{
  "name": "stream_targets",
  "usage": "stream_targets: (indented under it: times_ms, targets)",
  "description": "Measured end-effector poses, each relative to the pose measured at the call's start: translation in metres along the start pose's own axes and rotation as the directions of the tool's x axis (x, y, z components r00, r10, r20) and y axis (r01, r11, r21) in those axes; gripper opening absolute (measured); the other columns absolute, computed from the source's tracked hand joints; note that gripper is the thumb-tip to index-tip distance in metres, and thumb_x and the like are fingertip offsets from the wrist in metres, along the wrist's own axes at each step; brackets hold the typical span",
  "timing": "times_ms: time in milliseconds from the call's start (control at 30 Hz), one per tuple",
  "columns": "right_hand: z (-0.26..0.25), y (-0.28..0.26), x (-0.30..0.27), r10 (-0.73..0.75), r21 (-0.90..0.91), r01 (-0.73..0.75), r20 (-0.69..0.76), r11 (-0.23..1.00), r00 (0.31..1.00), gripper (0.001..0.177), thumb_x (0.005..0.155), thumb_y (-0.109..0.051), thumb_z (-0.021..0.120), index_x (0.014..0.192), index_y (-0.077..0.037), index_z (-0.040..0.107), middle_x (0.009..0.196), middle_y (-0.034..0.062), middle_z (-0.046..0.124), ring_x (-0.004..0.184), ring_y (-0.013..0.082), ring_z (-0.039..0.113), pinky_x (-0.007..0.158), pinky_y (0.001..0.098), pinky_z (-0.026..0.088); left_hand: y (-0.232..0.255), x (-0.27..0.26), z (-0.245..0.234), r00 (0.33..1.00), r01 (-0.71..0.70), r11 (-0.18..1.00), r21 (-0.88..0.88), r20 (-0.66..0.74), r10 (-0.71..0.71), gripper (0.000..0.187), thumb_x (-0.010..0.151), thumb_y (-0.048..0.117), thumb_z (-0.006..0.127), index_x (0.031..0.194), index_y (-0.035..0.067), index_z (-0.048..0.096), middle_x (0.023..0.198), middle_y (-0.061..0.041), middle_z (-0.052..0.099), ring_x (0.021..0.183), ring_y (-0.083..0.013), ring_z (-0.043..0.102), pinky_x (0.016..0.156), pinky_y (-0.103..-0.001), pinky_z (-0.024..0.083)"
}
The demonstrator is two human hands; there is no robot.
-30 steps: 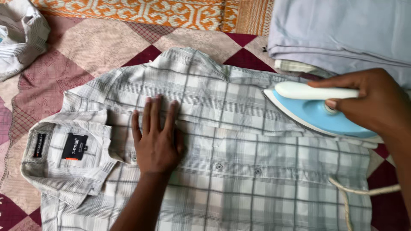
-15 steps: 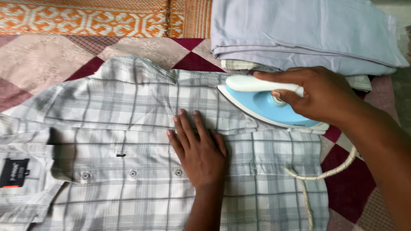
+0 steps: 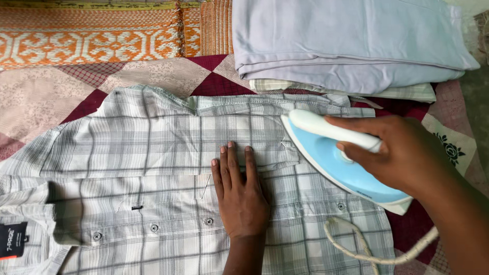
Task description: The person irons a plaid shirt laid flat on a patterned bedspread. They smooth the fabric with their hands, then use a blue and white iron to press the front, collar, and shoulder areas. The shirt is adjusted and repositioned several times during the process.
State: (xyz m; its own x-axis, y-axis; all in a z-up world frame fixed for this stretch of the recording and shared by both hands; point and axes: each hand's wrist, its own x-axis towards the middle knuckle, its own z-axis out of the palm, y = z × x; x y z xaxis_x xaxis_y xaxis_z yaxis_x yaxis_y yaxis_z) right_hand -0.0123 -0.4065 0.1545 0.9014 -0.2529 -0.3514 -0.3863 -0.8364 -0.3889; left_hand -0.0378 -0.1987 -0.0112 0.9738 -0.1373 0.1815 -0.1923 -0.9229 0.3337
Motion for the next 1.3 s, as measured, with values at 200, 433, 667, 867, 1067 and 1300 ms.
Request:
stream_targets:
  times_ms: [200,433,667,867,1067,1300]
  targets:
    - [0.006,0.007,0.000,0.110,-0.101,-0.128,-0.166,0.987,0.980,0.047,0.092,-0.032,0.080,0.136,-0.041,0.068,0.065,0.0035,0.073,0.043,0.0164,0.052,0.047,0.0359,0.039,0.001,-0.001,0.000,0.998,-0.004,0.995,-0.100,-0.057,-0.002,0.059,0.093,0.011,0.046,0.153,0.008,0.042,0.163,-0.020,0.032,0.153,-0.0339,0.025,0.128,-0.050,0.014]
    - [0.013,0.005,-0.019,0.233,-0.064,-0.247,-0.175,0.967,0.957,0.053,0.090,-0.027,0.079,0.141,-0.036,0.070,0.060,0.0072,0.067,0.044,0.0149,0.055,0.048,0.0337,0.042,0.002,0.000,-0.004,0.998,0.006,0.993,-0.114,-0.067,-0.014,0.055,0.095,0.013,0.047,0.150,0.007,0.046,0.161,-0.019,0.035,0.153,-0.0345,0.028,0.128,-0.050,0.015]
    - [0.025,-0.006,-0.019,0.279,-0.016,-0.293,-0.253,0.956,0.926,0.052,0.093,-0.030,0.075,0.144,-0.029,0.067,0.067,0.0100,0.076,0.050,0.0171,0.071,0.053,0.0342,0.054,0.002,-0.001,-0.004,0.998,0.026,0.991,-0.129,-0.052,-0.033,0.058,0.091,0.015,0.049,0.148,0.007,0.047,0.161,-0.019,0.036,0.153,-0.0331,0.028,0.127,-0.049,0.015]
    - [0.027,0.000,-0.028,0.131,-0.104,-0.168,-0.293,0.980,0.947,0.053,0.086,-0.031,0.076,0.136,-0.019,0.068,0.071,0.0085,0.075,0.054,0.0212,0.073,0.054,0.0381,0.055,0.001,-0.001,-0.005,0.998,0.023,0.991,-0.134,-0.052,-0.031,0.059,0.091,0.016,0.051,0.148,0.008,0.047,0.161,-0.018,0.035,0.153,-0.0330,0.027,0.127,-0.050,0.014]
    - [0.044,-0.009,-0.049,0.336,-0.231,-0.427,-0.347,0.874,0.876,0.054,0.094,-0.035,0.072,0.146,-0.020,0.065,0.075,0.0149,0.076,0.068,0.0296,0.074,0.068,0.0397,0.058,0.001,-0.001,-0.007,0.999,0.031,0.986,-0.161,-0.010,-0.033,0.070,0.079,0.019,0.055,0.147,0.006,0.044,0.160,-0.020,0.033,0.151,-0.0347,0.025,0.124,-0.051,0.012]
    - [0.048,-0.007,-0.021,0.238,-0.215,-0.352,-0.424,0.911,0.874,0.053,0.093,-0.028,0.073,0.143,-0.014,0.066,0.082,0.0184,0.075,0.071,0.0344,0.073,0.069,0.0443,0.057,0.001,-0.001,-0.005,0.999,0.033,0.994,-0.100,-0.001,-0.033,0.067,0.085,0.019,0.054,0.151,0.009,0.044,0.162,-0.019,0.032,0.153,-0.0329,0.023,0.126,-0.051,0.011]
